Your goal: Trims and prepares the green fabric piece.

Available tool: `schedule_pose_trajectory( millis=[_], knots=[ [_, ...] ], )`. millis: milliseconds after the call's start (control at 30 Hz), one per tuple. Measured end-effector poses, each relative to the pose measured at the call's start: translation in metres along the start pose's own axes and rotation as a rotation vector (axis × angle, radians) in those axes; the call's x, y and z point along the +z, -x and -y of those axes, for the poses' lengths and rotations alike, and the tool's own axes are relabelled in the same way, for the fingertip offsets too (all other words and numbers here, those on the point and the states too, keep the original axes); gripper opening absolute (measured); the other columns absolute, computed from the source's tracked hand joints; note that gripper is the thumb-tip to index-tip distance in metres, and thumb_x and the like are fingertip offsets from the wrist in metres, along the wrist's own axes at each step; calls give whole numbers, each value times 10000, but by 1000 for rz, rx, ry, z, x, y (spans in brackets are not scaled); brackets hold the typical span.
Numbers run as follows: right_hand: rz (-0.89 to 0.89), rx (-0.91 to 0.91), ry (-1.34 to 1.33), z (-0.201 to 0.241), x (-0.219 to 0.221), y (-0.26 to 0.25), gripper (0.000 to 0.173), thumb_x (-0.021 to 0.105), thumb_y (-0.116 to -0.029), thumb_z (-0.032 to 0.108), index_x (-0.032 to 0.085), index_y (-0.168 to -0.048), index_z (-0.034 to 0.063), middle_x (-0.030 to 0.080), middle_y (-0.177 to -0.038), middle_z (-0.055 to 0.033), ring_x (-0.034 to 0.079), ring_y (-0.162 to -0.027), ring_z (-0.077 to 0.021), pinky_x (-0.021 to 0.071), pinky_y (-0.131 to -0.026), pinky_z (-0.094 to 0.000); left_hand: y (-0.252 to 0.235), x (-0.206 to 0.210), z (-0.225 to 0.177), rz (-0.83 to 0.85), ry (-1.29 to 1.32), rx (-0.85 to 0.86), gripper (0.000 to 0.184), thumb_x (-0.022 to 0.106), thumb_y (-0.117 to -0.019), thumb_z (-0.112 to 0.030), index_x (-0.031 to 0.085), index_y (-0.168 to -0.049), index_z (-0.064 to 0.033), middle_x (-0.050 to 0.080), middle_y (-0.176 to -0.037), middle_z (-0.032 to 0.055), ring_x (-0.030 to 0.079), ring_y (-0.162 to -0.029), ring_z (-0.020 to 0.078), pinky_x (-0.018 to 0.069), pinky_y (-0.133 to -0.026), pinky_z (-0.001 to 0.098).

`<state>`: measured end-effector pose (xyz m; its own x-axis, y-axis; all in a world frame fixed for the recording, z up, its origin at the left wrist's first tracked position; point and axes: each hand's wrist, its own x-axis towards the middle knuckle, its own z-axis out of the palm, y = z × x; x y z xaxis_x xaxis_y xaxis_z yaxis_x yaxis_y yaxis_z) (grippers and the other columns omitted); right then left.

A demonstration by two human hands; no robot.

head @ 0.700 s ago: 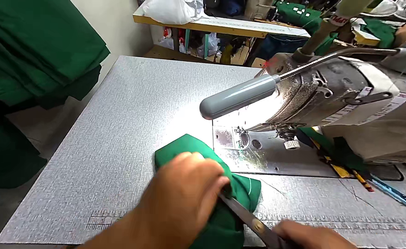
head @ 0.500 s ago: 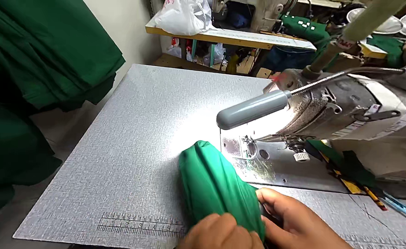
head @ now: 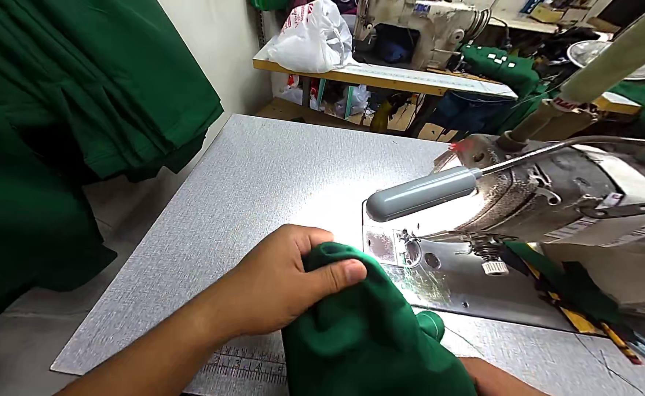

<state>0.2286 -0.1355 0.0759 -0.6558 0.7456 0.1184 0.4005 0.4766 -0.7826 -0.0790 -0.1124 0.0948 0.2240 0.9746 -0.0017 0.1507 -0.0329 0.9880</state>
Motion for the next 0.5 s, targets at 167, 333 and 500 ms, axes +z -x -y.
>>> schedule_pose_trajectory(
  millis=[167,333,500],
  knots=[
    [-40,-33,148,0,2,1,274,619,-1022,213,667,-1086,-49,716,-913,-206,703,-784,-260,579,-714,-398,3,17,0,-193,60,-37,223,777,-889,-365,737,-809,-161,707,-686,-24,674,-618,38,569,-578,198],
    [5,-58,87,1,4,-5,260,606,-1013,185,649,-1049,-68,689,-877,-208,676,-780,-235,564,-702,-362,16,51,12,-258,267,72,164,781,-893,-253,737,-937,-101,743,-813,-58,705,-730,12,609,-681,202],
    [-39,-37,-44,-4,15,-5,284,609,-1016,196,635,-1071,-81,694,-917,-195,690,-849,-173,575,-761,-323,19,56,16,-248,344,70,265,774,-896,-156,648,-1102,-48,761,-926,-10,742,-819,76,636,-750,253]
  ],
)
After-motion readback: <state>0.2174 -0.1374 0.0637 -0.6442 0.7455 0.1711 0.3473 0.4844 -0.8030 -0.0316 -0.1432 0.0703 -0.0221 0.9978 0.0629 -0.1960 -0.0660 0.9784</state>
